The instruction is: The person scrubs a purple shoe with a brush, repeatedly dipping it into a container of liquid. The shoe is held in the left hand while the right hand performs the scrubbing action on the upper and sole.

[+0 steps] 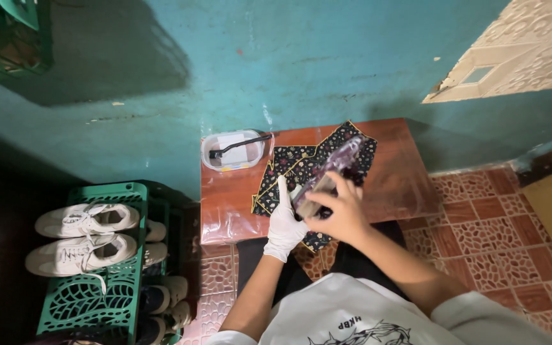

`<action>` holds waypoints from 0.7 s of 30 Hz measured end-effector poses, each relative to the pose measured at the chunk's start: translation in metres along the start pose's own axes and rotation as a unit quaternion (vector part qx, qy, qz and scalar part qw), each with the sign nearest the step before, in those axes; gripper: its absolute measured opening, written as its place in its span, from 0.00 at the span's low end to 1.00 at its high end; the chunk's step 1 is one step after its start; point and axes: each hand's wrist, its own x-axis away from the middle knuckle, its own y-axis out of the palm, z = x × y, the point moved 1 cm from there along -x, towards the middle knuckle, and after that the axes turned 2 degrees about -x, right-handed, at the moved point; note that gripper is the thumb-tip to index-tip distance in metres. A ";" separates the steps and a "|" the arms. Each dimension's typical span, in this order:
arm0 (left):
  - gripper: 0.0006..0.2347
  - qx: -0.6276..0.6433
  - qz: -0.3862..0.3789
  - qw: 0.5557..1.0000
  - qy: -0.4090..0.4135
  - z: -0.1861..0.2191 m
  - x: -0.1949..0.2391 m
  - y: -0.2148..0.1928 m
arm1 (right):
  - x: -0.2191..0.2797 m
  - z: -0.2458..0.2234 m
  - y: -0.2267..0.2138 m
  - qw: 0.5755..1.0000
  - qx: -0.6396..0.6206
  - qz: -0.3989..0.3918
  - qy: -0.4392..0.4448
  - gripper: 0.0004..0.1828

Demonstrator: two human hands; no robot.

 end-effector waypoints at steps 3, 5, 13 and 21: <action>0.59 -0.013 0.004 1.000 0.004 0.019 0.001 -0.005 | -0.015 0.015 -0.009 0.999 -0.004 -0.011 0.043 0.25; 0.58 -0.008 0.010 1.000 0.003 0.022 0.001 -0.006 | -0.017 0.016 -0.004 0.999 0.003 -0.005 0.050 0.26; 0.58 0.003 0.018 1.000 0.000 0.019 0.002 -0.003 | -0.016 0.020 -0.008 0.998 0.011 -0.004 0.056 0.29; 0.57 -0.005 0.020 1.000 -0.017 0.024 -0.001 -0.002 | -0.014 0.043 0.000 0.998 0.015 0.048 0.043 0.33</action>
